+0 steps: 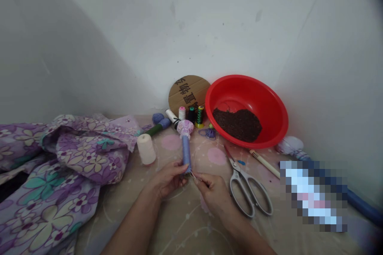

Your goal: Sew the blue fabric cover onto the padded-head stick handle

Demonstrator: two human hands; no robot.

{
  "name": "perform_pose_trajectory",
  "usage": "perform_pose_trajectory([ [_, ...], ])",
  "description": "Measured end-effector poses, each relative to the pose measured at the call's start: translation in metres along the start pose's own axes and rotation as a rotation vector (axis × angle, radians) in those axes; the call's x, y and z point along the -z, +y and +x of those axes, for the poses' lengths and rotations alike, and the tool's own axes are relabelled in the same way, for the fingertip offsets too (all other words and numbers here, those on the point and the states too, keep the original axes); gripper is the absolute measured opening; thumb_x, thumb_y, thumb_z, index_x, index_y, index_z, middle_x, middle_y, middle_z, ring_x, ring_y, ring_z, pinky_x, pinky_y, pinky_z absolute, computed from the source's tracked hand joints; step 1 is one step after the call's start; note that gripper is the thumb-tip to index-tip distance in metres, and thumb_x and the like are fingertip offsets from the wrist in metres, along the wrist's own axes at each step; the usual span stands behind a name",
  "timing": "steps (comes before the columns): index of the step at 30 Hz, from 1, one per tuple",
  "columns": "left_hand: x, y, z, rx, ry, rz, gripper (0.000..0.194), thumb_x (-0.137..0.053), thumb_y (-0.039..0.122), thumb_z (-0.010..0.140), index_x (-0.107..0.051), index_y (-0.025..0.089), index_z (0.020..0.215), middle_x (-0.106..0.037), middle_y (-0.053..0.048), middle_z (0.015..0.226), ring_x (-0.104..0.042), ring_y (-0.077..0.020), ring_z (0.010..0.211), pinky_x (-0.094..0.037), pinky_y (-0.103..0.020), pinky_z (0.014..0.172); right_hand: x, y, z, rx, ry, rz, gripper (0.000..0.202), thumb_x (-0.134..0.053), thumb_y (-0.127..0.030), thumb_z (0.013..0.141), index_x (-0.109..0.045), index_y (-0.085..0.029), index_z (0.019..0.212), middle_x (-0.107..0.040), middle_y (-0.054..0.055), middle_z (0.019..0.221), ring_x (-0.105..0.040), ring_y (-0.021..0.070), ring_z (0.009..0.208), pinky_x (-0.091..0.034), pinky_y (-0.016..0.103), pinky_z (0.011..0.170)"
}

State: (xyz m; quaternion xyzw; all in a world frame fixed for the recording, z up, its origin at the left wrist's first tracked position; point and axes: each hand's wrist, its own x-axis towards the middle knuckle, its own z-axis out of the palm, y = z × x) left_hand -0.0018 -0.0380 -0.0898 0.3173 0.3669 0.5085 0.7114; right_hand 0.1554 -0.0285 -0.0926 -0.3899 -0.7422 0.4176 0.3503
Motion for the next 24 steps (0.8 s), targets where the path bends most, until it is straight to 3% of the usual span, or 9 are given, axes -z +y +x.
perform_pose_trajectory([
  [8, 0.000, -0.002, 0.001, -0.013, -0.016, -0.080, 0.014, -0.063, 0.018, 0.064, -0.057, 0.010, 0.074, -0.053, -0.001, 0.060, -0.048, -0.0051, 0.047, -0.035, -0.017, 0.044, -0.006, 0.003, -0.005, 0.028, 0.148, -0.095, 0.028, -0.043, -0.026, 0.074, -0.064, -0.021, 0.092, -0.066, 0.003, 0.082, -0.060, 0.0179, 0.072, -0.045, 0.027, 0.065],
  [14, 0.001, -0.004, 0.002, -0.009, -0.016, -0.089, 0.012, -0.062, 0.016, 0.065, -0.057, 0.011, 0.074, -0.054, 0.000, 0.062, -0.048, -0.0059, 0.048, -0.035, -0.017, 0.044, -0.012, 0.007, -0.005, 0.037, 0.200, -0.226, 0.026, -0.041, -0.027, 0.075, -0.062, -0.019, 0.087, -0.066, 0.003, 0.075, -0.058, 0.0149, 0.063, -0.039, 0.021, 0.051],
  [24, 0.001, -0.004, 0.002, -0.001, -0.034, -0.070, 0.011, -0.061, 0.016, 0.065, -0.057, 0.010, 0.073, -0.054, -0.001, 0.061, -0.049, -0.0067, 0.049, -0.036, -0.018, 0.045, -0.012, 0.005, -0.001, -0.075, 0.192, -0.168, 0.020, -0.042, -0.029, 0.073, -0.058, -0.020, 0.081, -0.058, 0.001, 0.059, -0.050, 0.0129, 0.051, -0.029, 0.021, 0.042],
])
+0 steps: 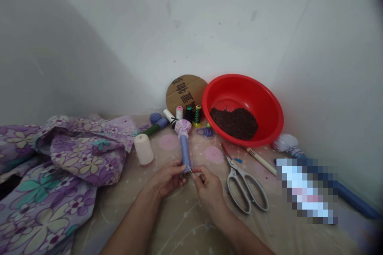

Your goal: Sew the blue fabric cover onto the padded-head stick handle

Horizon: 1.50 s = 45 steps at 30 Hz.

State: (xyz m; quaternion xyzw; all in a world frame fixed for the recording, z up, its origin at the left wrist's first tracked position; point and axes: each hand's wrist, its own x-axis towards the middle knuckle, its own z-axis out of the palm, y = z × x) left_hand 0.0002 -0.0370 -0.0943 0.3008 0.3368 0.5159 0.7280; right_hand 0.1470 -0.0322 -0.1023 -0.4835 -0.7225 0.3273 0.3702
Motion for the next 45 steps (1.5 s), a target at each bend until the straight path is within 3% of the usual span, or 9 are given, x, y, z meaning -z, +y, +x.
perform_pose_trajectory([
  [9, -0.005, 0.001, 0.000, 0.023, -0.019, 0.076, 0.014, -0.062, 0.018, 0.065, -0.058, 0.010, 0.076, -0.054, -0.003, 0.062, -0.049, -0.0065, 0.047, -0.033, -0.018, 0.044, -0.003, -0.001, 0.006, -0.011, -0.051, 0.202, 0.020, -0.041, -0.017, 0.068, -0.051, -0.019, 0.085, -0.055, -0.002, 0.057, -0.049, 0.0115, 0.053, -0.032, 0.020, 0.046],
  [14, -0.007, 0.002, -0.002, 0.020, -0.034, 0.121, 0.019, -0.061, 0.020, 0.065, -0.059, 0.010, 0.081, -0.057, -0.004, 0.065, -0.051, -0.0078, 0.048, -0.033, -0.018, 0.044, 0.012, -0.012, 0.014, -0.023, -0.233, 0.269, 0.038, -0.037, -0.007, 0.060, -0.048, -0.018, 0.094, -0.054, -0.004, 0.053, -0.045, 0.0086, 0.047, -0.032, 0.018, 0.046],
  [21, -0.002, 0.006, -0.002, -0.022, 0.096, 0.040, 0.012, -0.060, 0.020, 0.066, -0.056, 0.011, 0.073, -0.055, -0.001, 0.059, -0.047, -0.0055, 0.043, -0.030, -0.016, 0.039, 0.035, -0.005, 0.021, -0.201, -0.376, 0.435, 0.033, -0.041, -0.017, 0.062, -0.045, -0.017, 0.095, -0.050, -0.007, 0.047, -0.027, 0.0048, 0.030, -0.022, 0.015, 0.031],
  [29, -0.009, 0.012, -0.006, -0.110, 0.120, -0.092, 0.014, -0.053, 0.019, 0.070, -0.056, 0.011, 0.081, -0.060, -0.006, 0.071, -0.056, -0.0123, 0.060, -0.038, -0.019, 0.044, 0.036, 0.013, 0.019, -0.175, -0.496, 0.394, 0.012, -0.053, -0.026, 0.061, -0.052, -0.015, 0.067, -0.046, -0.007, 0.041, -0.035, 0.0041, 0.034, -0.025, 0.015, 0.036],
  [33, -0.012, 0.015, -0.008, -0.131, 0.110, -0.165, 0.019, -0.047, 0.020, 0.073, -0.056, 0.008, 0.085, -0.061, -0.011, 0.082, -0.058, -0.0168, 0.072, -0.039, -0.018, 0.043, 0.032, 0.018, 0.016, -0.128, -0.571, 0.239, 0.015, -0.050, -0.025, 0.065, -0.051, -0.015, 0.053, -0.047, -0.005, 0.040, -0.037, 0.0047, 0.036, -0.026, 0.016, 0.038],
  [37, -0.012, 0.016, -0.008, -0.120, 0.124, -0.236, 0.018, -0.044, 0.022, 0.075, -0.054, 0.009, 0.080, -0.059, -0.006, 0.064, -0.054, -0.0105, 0.052, -0.037, -0.018, 0.040, 0.032, 0.021, 0.018, -0.104, -0.550, 0.210, 0.020, -0.050, -0.026, 0.066, -0.051, -0.015, 0.049, -0.049, -0.004, 0.041, -0.036, 0.0050, 0.037, -0.026, 0.016, 0.038],
  [40, -0.011, 0.017, -0.008, -0.120, 0.113, -0.238, 0.018, -0.045, 0.024, 0.074, -0.053, 0.010, 0.082, -0.053, -0.001, 0.055, -0.045, -0.0059, 0.041, -0.035, -0.017, 0.039, 0.038, 0.022, 0.023, -0.181, -0.534, 0.278, 0.025, -0.051, -0.032, 0.066, -0.050, -0.015, 0.048, -0.046, -0.004, 0.040, -0.030, 0.0041, 0.033, -0.021, 0.017, 0.034],
  [45, -0.010, 0.018, -0.008, -0.095, 0.118, -0.213, 0.019, -0.047, 0.027, 0.070, -0.051, 0.011, 0.080, -0.048, 0.001, 0.052, -0.035, -0.0027, 0.036, -0.025, -0.013, 0.033, 0.055, 0.019, 0.031, -0.328, -0.426, 0.632, 0.033, -0.047, -0.040, 0.068, -0.036, -0.017, 0.048, -0.046, -0.004, 0.046, -0.018, 0.0023, 0.032, -0.016, 0.018, 0.033],
])
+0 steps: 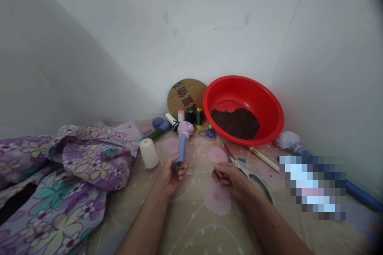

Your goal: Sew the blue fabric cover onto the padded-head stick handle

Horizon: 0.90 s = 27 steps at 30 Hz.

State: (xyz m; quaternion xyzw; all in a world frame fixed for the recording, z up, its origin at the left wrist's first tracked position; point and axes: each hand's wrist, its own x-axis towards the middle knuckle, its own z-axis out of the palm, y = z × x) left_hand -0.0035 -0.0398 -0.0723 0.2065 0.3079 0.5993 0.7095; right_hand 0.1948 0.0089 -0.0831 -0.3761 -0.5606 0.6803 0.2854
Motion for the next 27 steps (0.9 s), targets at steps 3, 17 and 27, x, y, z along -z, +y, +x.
perform_pose_trajectory([
  [3, 0.001, 0.000, 0.001, 0.028, 0.012, 0.070, 0.019, -0.046, 0.029, 0.070, -0.049, 0.012, 0.077, -0.048, 0.002, 0.052, -0.029, -0.0010, 0.033, -0.018, -0.013, 0.031, 0.003, -0.002, 0.002, 0.042, 0.123, 0.133, 0.035, -0.044, -0.042, 0.069, -0.029, -0.018, 0.049, -0.041, -0.005, 0.046, -0.016, 0.0024, 0.032, -0.017, 0.019, 0.033],
  [17, 0.003, -0.011, 0.005, -0.018, 0.082, 0.394, 0.017, -0.048, 0.031, 0.069, -0.041, 0.017, 0.074, -0.052, 0.003, 0.051, -0.024, 0.0009, 0.029, -0.007, -0.013, 0.032, -0.033, -0.014, 0.016, 0.464, 0.362, -0.808, 0.014, -0.046, -0.024, 0.068, -0.060, -0.018, 0.070, -0.058, 0.002, 0.070, -0.049, 0.0126, 0.065, -0.033, 0.023, 0.060],
  [27, 0.004, -0.014, 0.007, -0.011, -0.029, 0.440, 0.018, -0.045, 0.032, 0.071, -0.043, 0.017, 0.079, -0.051, 0.002, 0.053, -0.030, -0.0014, 0.032, -0.010, -0.013, 0.030, -0.051, -0.028, 0.035, 0.392, 0.098, -1.069, 0.026, -0.036, -0.030, 0.078, -0.059, -0.017, 0.079, -0.062, 0.004, 0.072, -0.051, 0.0125, 0.063, -0.029, 0.021, 0.053],
])
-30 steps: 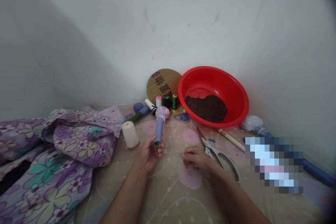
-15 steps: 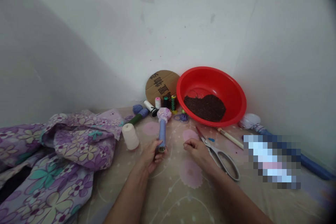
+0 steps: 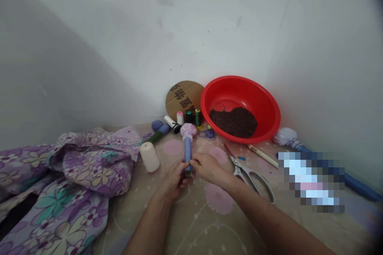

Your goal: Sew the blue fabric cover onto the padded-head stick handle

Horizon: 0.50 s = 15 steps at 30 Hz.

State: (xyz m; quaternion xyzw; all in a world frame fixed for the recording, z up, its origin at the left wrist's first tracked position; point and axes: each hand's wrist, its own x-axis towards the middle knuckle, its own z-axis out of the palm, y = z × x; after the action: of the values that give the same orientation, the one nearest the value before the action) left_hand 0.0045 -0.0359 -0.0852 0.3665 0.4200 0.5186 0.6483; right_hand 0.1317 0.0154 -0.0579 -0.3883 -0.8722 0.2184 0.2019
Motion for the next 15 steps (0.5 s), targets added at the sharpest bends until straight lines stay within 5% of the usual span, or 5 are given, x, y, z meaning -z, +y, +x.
perform_pose_trajectory([
  [6, -0.0033, 0.0019, -0.0022, 0.012, 0.002, 0.050, 0.018, -0.046, 0.028, 0.069, -0.042, 0.017, 0.083, -0.052, 0.001, 0.054, -0.032, -0.0020, 0.033, -0.010, -0.013, 0.030, 0.0094, 0.0023, 0.0039, 0.068, -0.090, -0.060, 0.029, -0.034, -0.029, 0.078, -0.061, -0.018, 0.081, -0.063, 0.004, 0.075, -0.052, 0.0126, 0.065, -0.028, 0.021, 0.053],
  [15, 0.0002, -0.0016, -0.0013, 0.026, -0.060, 0.035, 0.024, -0.048, 0.025, 0.068, -0.041, 0.017, 0.090, -0.053, 0.001, 0.057, -0.036, -0.0029, 0.034, -0.014, -0.014, 0.031, 0.0094, -0.0026, 0.0062, -0.076, -0.141, -0.113, 0.026, -0.039, -0.026, 0.071, -0.063, -0.019, 0.075, -0.063, 0.004, 0.070, -0.051, 0.0135, 0.060, -0.025, 0.022, 0.046],
])
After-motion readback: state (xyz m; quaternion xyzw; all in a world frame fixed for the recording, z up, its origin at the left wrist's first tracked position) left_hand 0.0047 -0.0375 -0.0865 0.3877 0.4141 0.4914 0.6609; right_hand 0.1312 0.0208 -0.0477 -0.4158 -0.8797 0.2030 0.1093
